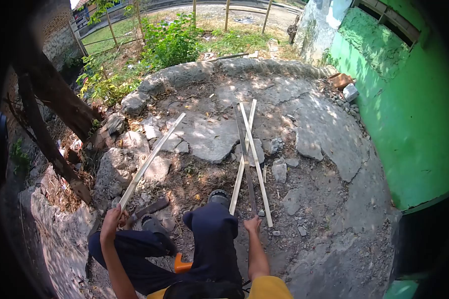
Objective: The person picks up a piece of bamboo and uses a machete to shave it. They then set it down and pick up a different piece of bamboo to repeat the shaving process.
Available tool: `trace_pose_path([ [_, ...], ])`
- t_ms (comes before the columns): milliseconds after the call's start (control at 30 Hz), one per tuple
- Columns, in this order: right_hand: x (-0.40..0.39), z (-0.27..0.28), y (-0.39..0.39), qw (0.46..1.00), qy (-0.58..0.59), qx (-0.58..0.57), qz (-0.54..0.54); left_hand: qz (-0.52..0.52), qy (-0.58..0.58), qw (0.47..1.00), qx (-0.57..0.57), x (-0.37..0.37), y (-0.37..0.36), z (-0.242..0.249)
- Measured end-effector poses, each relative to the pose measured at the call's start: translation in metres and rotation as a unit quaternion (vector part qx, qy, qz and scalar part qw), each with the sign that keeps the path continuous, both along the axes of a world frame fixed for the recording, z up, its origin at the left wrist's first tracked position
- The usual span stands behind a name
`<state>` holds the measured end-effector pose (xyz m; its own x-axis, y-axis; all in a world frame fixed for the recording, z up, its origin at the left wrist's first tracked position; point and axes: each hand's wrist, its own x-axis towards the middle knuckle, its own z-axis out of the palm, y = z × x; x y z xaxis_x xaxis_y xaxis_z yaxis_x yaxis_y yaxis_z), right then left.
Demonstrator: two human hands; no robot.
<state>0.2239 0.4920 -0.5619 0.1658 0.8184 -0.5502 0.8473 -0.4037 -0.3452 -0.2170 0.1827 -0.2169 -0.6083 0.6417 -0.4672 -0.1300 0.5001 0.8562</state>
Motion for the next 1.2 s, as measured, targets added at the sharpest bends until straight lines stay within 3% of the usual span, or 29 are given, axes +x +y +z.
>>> trace_pose_path([
  [100, -0.01, 0.013, -0.016, 0.999, -0.039, 0.005, 0.001, 0.008, -0.015, 1.0, -0.007, 0.004, 0.01, -0.047],
  [200, -0.021, -0.021, -0.02, 0.997, -0.002, 0.083, 0.002, 0.026, -0.108, 0.994, 0.007, 0.015, 0.031, -0.116],
  [300, -0.037, -0.002, -0.017, 1.0, 0.007, 0.021, -0.002, 0.03, -0.173, 0.983, -0.056, 0.045, 0.048, -0.169],
  [367, -0.048, 0.007, -0.013, 1.0, -0.016, 0.024, 0.0, -0.112, -0.163, 0.978, -0.064, 0.061, 0.052, -0.205],
  [433, -0.048, 0.012, -0.014, 0.999, -0.044, 0.02, 0.005, -0.129, -0.195, 0.969, -0.076, 0.074, 0.051, -0.22],
  [500, -0.049, 0.012, -0.007, 0.993, -0.092, 0.07, -0.012, -0.111, -0.148, 0.979, -0.082, 0.076, 0.047, -0.251],
  [533, -0.047, 0.009, -0.003, 0.993, -0.092, 0.071, -0.012, -0.115, -0.044, 0.986, -0.113, 0.077, 0.041, -0.271],
  [600, -0.034, -0.001, 0.004, 0.994, -0.092, 0.048, -0.034, -0.146, 0.019, 0.977, -0.151, 0.072, 0.024, -0.295],
  [667, -0.025, 0.001, 0.013, 0.995, -0.091, -0.004, -0.032, -0.174, 0.086, 0.963, -0.186, 0.071, 0.016, -0.298],
  [700, -0.023, 0.001, 0.018, 0.994, -0.088, -0.056, -0.032, -0.185, 0.038, 0.96, -0.208, 0.07, 0.012, -0.299],
  [733, -0.018, -0.002, 0.017, 0.995, -0.09, -0.034, -0.008, -0.197, -0.011, 0.953, -0.23, 0.07, 0.007, -0.303],
  [900, -0.003, 0.006, 0.019, 0.995, -0.07, -0.054, 0.033, -0.211, -0.033, 0.953, -0.216, 0.081, 0.01, -0.307],
  [967, 0.006, -0.042, 0.02, 0.993, -0.002, -0.063, 0.103, -0.215, -0.058, 0.951, -0.214, 0.086, 0.017, -0.29],
  [1033, 0.001, -0.051, 0.016, 0.99, 0.019, -0.094, 0.108, -0.227, -0.082, 0.948, -0.208, 0.088, 0.022, -0.281],
  [1133, -0.028, -0.025, -0.001, 0.997, 0.029, 0.052, 0.044, -0.224, -0.098, 0.95, -0.195, 0.086, 0.015, -0.302],
  [1167, -0.036, -0.021, 0.001, 0.997, 0.032, 0.053, 0.046, -0.222, -0.095, 0.951, -0.194, 0.085, 0.016, -0.303],
  [1200, -0.044, -0.017, 0.003, 0.992, 0.109, 0.067, 0.02, -0.224, -0.089, 0.95, -0.198, 0.085, 0.016, -0.303],
])
